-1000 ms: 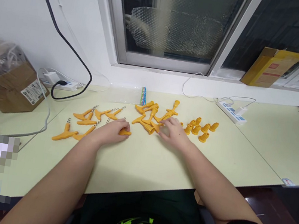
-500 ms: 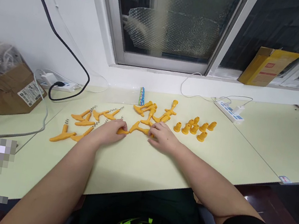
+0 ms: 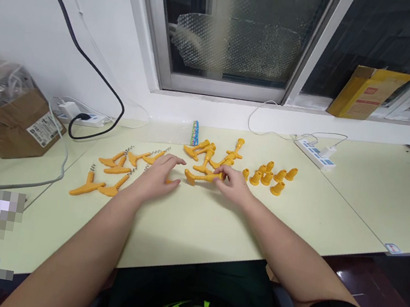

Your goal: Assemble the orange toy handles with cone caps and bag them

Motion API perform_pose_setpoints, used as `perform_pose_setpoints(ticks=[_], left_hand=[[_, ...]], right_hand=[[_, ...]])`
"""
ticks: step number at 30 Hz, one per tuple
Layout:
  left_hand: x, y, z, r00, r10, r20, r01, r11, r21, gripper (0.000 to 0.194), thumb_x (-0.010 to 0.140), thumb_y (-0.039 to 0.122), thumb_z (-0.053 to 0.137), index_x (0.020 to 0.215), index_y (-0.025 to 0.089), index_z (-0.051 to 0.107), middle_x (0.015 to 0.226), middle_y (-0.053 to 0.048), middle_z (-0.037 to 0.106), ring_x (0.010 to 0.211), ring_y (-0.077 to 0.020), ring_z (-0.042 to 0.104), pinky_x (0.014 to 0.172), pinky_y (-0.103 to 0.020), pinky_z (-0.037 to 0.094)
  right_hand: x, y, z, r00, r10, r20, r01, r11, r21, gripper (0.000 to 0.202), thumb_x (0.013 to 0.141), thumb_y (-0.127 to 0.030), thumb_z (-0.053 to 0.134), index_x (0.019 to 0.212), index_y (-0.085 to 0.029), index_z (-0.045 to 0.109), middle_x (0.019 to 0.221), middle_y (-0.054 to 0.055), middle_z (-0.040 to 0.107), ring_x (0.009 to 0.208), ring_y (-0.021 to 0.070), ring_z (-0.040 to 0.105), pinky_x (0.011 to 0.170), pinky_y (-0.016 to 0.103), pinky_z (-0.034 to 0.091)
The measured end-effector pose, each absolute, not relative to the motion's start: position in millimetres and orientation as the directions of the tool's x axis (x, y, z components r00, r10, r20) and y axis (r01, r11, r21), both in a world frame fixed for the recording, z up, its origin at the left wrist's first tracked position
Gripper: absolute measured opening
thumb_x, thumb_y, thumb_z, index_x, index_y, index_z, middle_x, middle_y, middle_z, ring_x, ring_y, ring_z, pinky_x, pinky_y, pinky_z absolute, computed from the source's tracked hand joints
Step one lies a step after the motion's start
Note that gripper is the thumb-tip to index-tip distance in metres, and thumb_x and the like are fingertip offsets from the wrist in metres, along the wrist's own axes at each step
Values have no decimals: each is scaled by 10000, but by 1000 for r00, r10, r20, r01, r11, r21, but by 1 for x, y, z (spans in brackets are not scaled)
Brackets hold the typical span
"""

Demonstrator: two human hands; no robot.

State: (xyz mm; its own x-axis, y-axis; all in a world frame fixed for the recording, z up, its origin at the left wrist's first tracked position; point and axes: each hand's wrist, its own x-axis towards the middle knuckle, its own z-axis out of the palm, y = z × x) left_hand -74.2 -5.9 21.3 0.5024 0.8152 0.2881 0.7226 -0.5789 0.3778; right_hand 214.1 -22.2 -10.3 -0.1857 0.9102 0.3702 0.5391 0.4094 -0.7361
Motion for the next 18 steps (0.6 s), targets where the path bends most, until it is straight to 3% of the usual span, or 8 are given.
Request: perform_pose_setpoints(ticks=[5,11,15,18], left_hand=[[-58,-16,18,564,702,435,596,-711,374,509,912,250,618,1404,278,489,1469,-98,503,1384,-267,485,1118,-448,463],[-53,-16,17,609,568,553,498,-817,291,234,939,208,607,1167,248,643,1417,-97,601,1339,-256,560,1121,-456,469],[-55,-14,15,580,595,557,433,-804,408,139,930,250,651,1067,232,665,1186,-75,729,1151,-232,680,1005,-410,547],[-53,-16,13,505,728,465,465,-683,564,181,921,357,683,1054,238,656,1048,-50,742,949,-204,718,845,-357,586]], right_hand=[[224,-15,-7,-124,980,153,136,170,-976,206,855,-416,620,925,-226,579,672,-21,640,549,147,561,532,279,446],[223,-16,-3,-228,970,-79,-66,-97,-993,309,830,-489,669,865,-246,480,594,-37,641,459,127,540,469,249,463],[222,-17,-6,-322,939,-124,-111,-167,-980,394,802,-531,725,874,-244,465,606,-39,631,467,114,524,450,221,425],[224,-17,-7,-361,932,-31,-90,-68,-994,401,828,-541,722,936,-245,473,673,-36,644,524,118,545,492,231,444]])
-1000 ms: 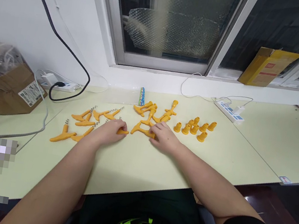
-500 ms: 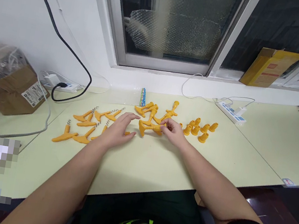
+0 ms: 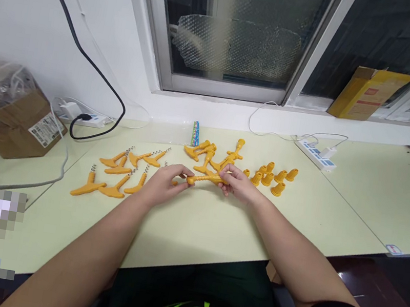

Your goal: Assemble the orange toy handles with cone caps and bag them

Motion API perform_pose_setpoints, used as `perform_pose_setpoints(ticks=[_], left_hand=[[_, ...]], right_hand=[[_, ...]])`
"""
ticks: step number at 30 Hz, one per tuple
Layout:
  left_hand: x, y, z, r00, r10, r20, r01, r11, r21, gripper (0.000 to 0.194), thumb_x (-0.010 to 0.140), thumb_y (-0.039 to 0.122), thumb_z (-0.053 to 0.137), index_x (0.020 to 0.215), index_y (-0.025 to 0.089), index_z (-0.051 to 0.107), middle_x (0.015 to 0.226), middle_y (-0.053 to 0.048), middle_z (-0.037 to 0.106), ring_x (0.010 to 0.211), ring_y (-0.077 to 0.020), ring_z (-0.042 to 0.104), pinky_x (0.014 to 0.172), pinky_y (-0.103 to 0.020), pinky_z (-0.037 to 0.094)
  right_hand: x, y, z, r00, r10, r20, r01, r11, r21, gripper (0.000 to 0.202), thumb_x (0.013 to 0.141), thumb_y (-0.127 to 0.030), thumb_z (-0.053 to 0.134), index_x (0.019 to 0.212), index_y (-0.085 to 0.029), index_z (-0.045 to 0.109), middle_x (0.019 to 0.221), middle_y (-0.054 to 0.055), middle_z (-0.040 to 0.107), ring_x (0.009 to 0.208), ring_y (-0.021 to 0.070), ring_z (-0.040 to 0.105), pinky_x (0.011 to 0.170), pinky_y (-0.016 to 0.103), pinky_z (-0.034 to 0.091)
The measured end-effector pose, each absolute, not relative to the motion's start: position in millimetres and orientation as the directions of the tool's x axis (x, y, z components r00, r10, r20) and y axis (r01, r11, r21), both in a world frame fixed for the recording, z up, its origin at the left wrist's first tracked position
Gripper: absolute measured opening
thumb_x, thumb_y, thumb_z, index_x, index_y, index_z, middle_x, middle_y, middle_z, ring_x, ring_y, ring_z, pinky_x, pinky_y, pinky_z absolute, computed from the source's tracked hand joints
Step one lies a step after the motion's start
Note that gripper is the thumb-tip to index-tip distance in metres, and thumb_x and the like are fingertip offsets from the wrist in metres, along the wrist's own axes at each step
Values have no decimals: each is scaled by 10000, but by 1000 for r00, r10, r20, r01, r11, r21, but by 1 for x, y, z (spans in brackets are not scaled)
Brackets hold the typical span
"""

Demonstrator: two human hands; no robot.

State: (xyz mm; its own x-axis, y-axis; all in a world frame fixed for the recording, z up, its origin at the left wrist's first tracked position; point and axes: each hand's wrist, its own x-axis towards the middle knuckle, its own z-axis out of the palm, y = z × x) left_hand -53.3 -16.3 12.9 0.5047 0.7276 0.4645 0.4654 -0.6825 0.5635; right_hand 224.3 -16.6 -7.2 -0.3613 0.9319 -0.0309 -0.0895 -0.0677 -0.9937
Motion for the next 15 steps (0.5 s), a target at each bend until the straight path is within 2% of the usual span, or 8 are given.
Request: perform_pose_setpoints(ticks=[2,4,8,11,15], left_hand=[[-50,-19,12,424,814,398,453,-571,684,275,909,424,692,1101,239,620,1030,-52,723,886,-189,709,789,-330,583],[-45,-21,13,352,873,338,367,-461,808,378,913,471,676,1187,242,550,939,-38,704,794,-169,692,727,-304,572],[-39,-23,15,288,931,225,151,-277,949,497,919,515,652,1286,261,432,723,37,641,577,-133,613,577,-256,517],[-37,-22,18,261,954,145,108,-178,978,449,898,534,662,1207,227,548,673,23,640,558,-142,620,542,-254,505],[-35,-20,22,207,977,51,53,-64,997,422,846,524,698,1082,175,674,671,-11,668,607,-173,678,634,-324,589]], right_hand=[[226,-18,-7,-382,922,69,-43,57,-997,371,877,-539,679,978,-249,472,733,-28,655,574,129,569,552,261,482],[228,-20,-7,-388,906,169,44,201,-979,337,903,-515,656,1007,-250,475,819,-9,661,648,147,598,617,293,510],[228,-25,-4,-367,860,354,296,469,-832,254,908,-422,657,1021,-240,521,1035,54,655,884,197,634,771,349,530],[228,-25,-2,-367,780,507,402,624,-670,145,909,-323,639,969,-236,540,1082,79,663,1008,233,613,890,401,501],[231,-21,1,-354,710,609,485,696,-530,160,857,-226,661,835,-241,503,1013,65,675,998,250,575,939,436,456]])
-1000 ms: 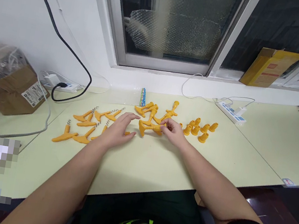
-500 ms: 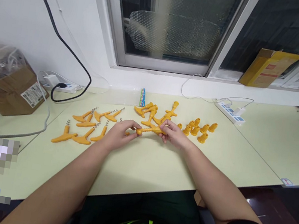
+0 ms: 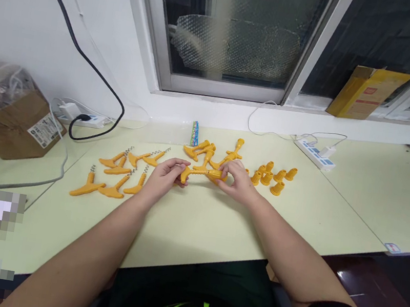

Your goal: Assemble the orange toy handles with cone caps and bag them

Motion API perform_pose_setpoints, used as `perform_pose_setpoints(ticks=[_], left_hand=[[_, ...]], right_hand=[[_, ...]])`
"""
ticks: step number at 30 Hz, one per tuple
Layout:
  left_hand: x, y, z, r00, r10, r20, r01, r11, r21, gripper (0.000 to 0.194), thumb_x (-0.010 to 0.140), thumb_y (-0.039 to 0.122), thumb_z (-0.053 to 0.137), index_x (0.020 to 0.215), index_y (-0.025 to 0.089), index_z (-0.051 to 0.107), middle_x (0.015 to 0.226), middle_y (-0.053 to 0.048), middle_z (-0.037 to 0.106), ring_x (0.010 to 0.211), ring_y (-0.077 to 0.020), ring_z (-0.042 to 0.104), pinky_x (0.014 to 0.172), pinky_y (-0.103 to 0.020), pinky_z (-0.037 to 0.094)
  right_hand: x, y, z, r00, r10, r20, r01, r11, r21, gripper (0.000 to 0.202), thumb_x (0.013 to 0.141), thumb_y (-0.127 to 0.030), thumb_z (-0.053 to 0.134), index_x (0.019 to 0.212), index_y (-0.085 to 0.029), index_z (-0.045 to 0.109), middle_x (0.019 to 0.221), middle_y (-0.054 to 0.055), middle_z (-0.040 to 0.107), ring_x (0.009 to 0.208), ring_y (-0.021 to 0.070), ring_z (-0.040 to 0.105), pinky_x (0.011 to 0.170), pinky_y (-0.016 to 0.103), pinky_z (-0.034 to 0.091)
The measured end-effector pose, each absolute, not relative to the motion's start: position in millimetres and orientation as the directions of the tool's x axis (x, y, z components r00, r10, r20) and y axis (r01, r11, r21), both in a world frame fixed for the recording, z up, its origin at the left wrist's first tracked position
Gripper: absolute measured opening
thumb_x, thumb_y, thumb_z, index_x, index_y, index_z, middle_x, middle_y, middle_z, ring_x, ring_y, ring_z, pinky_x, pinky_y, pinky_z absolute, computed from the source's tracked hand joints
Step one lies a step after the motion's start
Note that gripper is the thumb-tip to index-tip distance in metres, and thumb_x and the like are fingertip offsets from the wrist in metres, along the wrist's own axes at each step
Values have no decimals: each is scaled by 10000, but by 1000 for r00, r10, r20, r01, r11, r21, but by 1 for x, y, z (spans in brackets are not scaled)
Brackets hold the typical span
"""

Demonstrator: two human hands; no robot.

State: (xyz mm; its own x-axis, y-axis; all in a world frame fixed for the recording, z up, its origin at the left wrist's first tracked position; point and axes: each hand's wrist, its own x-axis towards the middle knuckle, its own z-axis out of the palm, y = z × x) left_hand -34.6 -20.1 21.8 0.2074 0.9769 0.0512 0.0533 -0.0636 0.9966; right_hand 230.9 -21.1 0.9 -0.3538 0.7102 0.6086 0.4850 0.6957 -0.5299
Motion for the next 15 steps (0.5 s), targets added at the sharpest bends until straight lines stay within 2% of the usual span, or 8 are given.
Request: perform_pose_setpoints(ticks=[4,10,13,15], left_hand=[[-38,-19,24,178,984,-19,-27,24,999,419,791,439,728,1088,145,692,686,-35,699,662,-207,724,675,-352,615],[-44,-18,27,220,976,-6,-140,37,989,439,742,359,723,1126,150,685,831,-72,759,895,-254,765,866,-416,619],[-42,-17,26,178,984,26,-135,-2,991,394,758,375,716,1090,168,668,837,-60,753,891,-245,758,882,-438,611],[-42,-15,24,107,993,52,-98,-41,994,374,780,404,717,1075,184,648,808,-40,735,826,-215,744,846,-416,610]], right_hand=[[232,-20,3,-357,685,635,507,713,-484,226,832,-198,653,766,-242,441,971,57,656,949,241,569,923,434,451],[234,-21,5,-272,745,610,535,643,-548,229,848,-256,651,787,-246,430,898,39,626,901,230,583,877,412,470],[237,-21,4,-243,774,585,549,607,-575,167,857,-292,660,882,-239,504,925,48,635,876,224,589,822,385,488],[240,-22,5,-213,796,567,556,576,-599,236,872,-309,653,1075,-229,564,993,65,650,901,225,605,820,377,507]])
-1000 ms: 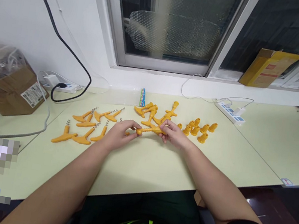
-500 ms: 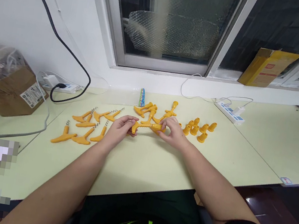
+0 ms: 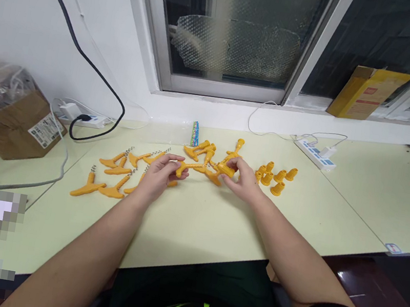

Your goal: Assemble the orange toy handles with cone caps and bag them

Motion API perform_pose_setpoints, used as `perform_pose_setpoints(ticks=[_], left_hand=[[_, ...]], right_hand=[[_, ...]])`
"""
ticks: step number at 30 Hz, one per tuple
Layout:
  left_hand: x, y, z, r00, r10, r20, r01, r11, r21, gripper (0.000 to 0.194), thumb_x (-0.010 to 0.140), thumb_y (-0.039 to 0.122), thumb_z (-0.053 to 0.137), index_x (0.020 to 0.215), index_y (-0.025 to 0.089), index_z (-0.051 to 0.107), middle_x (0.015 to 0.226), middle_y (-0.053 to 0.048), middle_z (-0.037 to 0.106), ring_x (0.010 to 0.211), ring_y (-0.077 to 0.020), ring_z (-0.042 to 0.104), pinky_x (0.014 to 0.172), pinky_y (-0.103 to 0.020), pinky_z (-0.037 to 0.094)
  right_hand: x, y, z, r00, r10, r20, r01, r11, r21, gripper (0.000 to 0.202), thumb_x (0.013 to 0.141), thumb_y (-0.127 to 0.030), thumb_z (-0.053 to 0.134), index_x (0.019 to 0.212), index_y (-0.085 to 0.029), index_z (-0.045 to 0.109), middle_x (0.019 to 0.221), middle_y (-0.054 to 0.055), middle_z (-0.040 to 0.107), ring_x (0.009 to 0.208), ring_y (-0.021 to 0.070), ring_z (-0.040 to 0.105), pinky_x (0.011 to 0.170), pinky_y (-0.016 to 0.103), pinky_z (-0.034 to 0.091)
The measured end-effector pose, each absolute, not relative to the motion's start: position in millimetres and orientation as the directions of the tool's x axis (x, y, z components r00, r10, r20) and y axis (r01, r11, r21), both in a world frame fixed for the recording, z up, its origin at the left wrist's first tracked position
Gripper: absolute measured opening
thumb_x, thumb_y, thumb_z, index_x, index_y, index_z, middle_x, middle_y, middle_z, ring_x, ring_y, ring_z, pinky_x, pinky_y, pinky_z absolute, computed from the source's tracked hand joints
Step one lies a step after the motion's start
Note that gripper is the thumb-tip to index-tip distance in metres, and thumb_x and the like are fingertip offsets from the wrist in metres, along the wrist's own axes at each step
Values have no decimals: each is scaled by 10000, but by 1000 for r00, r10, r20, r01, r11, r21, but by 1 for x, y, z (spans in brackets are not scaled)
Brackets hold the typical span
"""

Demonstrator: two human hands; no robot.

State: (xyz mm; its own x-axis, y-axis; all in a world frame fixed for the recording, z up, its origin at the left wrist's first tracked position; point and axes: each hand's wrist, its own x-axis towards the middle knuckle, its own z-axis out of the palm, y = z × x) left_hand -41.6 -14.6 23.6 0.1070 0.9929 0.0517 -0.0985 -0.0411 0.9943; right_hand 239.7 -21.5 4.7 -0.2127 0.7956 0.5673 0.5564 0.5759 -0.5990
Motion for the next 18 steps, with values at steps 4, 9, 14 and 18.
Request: perform_pose_setpoints(ticks=[4,9,14,18], left_hand=[[-46,-9,18,-48,983,176,146,-168,975,352,802,447,719,1050,214,631,740,0,670,707,-171,677,697,-324,578],[-54,-7,13,-81,958,274,506,-197,839,335,802,466,707,1037,227,686,695,6,605,608,-164,597,556,-283,484],[-56,-2,7,-31,967,254,575,-190,796,366,789,477,724,1043,214,709,1045,-85,718,750,-189,687,687,-321,557],[-58,3,1,19,980,197,606,-168,777,298,766,386,715,984,183,715,1149,-127,720,824,-225,707,751,-363,578]], right_hand=[[248,-21,8,-215,793,570,598,568,-565,463,943,-319,563,1395,-234,516,1166,109,666,1023,247,630,920,414,516],[262,-17,11,-173,805,567,690,511,-514,403,936,-332,572,1329,-245,565,1283,112,671,1141,290,625,991,476,492],[274,-10,7,-72,887,456,818,314,-482,305,839,-316,689,1131,-238,649,1097,102,712,1118,319,609,1020,532,425],[279,-6,4,-50,930,363,862,224,-454,145,803,-317,713,919,-234,687,936,66,709,1080,309,599,1022,540,387]])
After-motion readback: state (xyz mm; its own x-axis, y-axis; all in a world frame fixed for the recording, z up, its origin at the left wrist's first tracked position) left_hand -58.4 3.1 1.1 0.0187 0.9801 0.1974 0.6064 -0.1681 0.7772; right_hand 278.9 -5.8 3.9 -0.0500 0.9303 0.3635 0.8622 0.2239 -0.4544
